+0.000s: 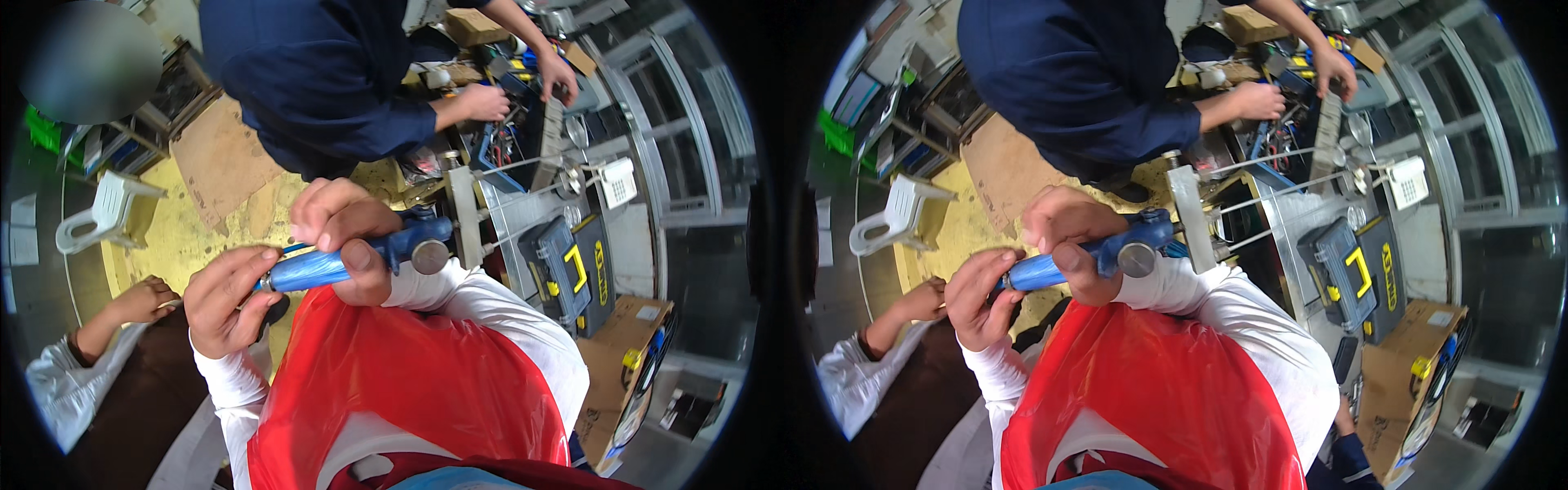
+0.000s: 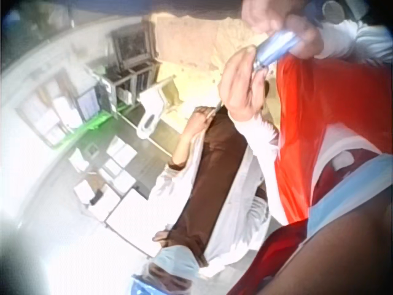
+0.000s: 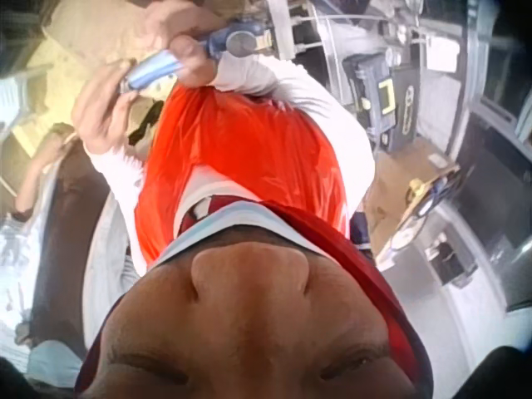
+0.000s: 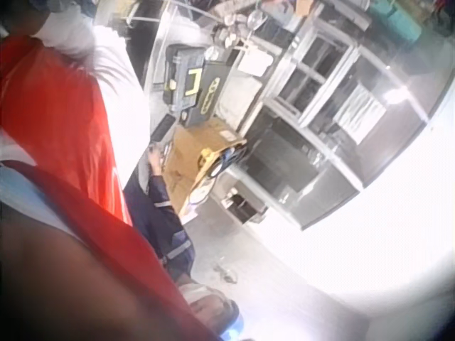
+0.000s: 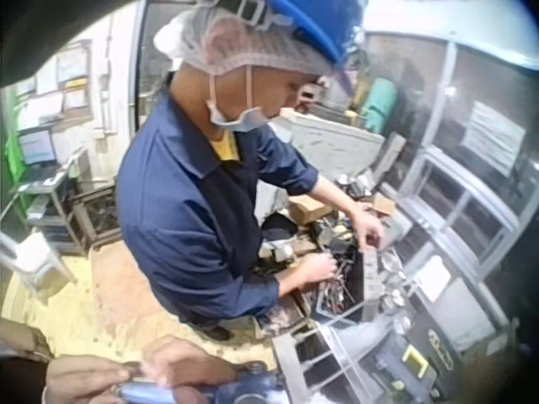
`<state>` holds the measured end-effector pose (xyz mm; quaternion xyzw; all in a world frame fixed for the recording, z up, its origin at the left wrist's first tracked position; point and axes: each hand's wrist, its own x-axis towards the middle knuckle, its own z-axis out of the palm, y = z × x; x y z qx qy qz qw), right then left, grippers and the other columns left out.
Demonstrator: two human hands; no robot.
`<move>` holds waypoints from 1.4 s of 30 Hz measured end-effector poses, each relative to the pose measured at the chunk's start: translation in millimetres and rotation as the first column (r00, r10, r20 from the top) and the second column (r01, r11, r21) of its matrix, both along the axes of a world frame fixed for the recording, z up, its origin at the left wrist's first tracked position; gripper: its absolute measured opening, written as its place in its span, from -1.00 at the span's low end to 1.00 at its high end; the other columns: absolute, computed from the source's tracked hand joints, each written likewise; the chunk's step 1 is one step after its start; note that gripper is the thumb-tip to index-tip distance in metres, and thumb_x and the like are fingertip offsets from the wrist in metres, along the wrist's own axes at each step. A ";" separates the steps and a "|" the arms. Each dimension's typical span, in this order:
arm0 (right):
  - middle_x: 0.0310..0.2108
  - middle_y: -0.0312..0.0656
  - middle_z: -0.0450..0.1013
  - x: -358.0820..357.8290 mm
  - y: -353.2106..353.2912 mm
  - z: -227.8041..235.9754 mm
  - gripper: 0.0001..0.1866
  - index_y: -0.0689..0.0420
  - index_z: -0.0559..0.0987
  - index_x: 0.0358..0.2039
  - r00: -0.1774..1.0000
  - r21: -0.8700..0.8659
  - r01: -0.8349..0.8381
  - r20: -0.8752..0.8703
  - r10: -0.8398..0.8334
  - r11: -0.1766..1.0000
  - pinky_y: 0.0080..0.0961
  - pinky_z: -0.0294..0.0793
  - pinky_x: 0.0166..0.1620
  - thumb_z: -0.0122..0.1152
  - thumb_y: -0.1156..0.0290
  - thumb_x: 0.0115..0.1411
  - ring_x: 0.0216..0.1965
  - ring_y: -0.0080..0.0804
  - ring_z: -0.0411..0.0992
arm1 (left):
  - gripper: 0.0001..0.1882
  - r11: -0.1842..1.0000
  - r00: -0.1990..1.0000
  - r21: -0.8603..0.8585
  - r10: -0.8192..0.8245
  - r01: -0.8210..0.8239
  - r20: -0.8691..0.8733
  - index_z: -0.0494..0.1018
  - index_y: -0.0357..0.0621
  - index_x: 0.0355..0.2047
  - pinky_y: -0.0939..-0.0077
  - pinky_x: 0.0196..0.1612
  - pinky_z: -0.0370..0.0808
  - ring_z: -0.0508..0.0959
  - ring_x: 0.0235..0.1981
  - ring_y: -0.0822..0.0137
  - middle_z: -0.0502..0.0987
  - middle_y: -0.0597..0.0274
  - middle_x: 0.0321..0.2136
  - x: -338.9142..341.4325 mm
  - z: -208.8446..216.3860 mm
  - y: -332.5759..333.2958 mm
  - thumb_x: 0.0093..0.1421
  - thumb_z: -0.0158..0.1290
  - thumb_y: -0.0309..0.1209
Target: The person assembles a blue pneumatic spray gun by attaching a blue air hose. A coworker assists by tightening a metal clamp on the hose connection with a screwdriver. The person then secures the connection with pliers and walks through the workshop holding the assembled tool.
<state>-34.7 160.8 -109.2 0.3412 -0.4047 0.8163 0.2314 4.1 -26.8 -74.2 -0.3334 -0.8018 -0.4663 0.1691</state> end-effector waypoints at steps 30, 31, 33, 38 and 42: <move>-0.52 -0.18 0.44 -0.6 24.4 0.2 -0.74 0.03 0.39 -0.36 0.958 -0.425 -0.110 0.197 0.210 0.898 -0.31 0.42 -0.36 -0.02 0.23 0.50 -0.49 -0.25 0.46 | -0.66 0.969 0.996 -0.247 -0.035 0.013 -0.086 0.59 -0.32 -0.02 0.37 -0.39 0.60 0.67 -0.42 0.09 0.65 -0.03 -0.29 -15.4 12.3 34.3 0.18 0.26 -0.52; -0.53 -0.19 0.44 0.0 26.8 2.5 -0.74 0.03 0.40 -0.35 0.957 -0.412 -0.090 0.217 0.194 0.907 -0.32 0.44 -0.37 -0.01 0.22 0.50 -0.50 -0.25 0.46 | -0.65 0.974 0.997 -0.219 -0.069 0.062 -0.026 0.59 -0.33 -0.01 0.35 -0.35 0.60 0.68 -0.39 0.07 0.65 -0.05 -0.29 -19.6 15.1 33.9 0.18 0.26 -0.52; -0.54 -0.20 0.43 2.2 29.7 6.7 -0.74 0.04 0.41 -0.35 0.945 -0.417 -0.065 0.267 0.190 0.907 -0.34 0.47 -0.37 0.01 0.20 0.49 -0.52 -0.26 0.45 | -0.64 0.974 0.981 -0.164 -0.137 0.158 0.135 0.58 -0.35 0.02 0.30 -0.21 0.60 0.68 -0.29 0.01 0.65 -0.10 -0.27 -23.7 25.8 34.7 0.19 0.23 -0.54; -0.53 -0.22 0.43 -0.8 36.1 7.2 -0.74 0.07 0.43 -0.33 0.920 -0.448 -0.047 0.328 0.213 0.893 -0.35 0.54 -0.37 0.03 0.21 0.49 -0.50 -0.29 0.45 | -0.65 0.972 0.965 -0.157 -0.136 0.173 0.224 0.58 -0.36 0.01 0.35 -0.25 0.56 0.65 -0.33 0.07 0.64 -0.06 -0.30 -31.9 27.7 37.8 0.22 0.19 -0.52; -0.46 -0.25 0.38 -3.5 34.8 5.4 -0.83 0.06 0.35 -0.17 0.899 -0.500 -0.056 0.351 0.261 0.865 -0.32 0.48 -0.18 0.13 0.30 0.44 -0.36 -0.35 0.41 | -0.68 0.980 0.970 -0.146 -0.103 0.137 0.218 0.56 -0.37 0.01 0.39 -0.30 0.50 0.58 -0.42 0.15 0.61 0.01 -0.37 -36.1 17.4 46.2 0.28 0.13 -0.50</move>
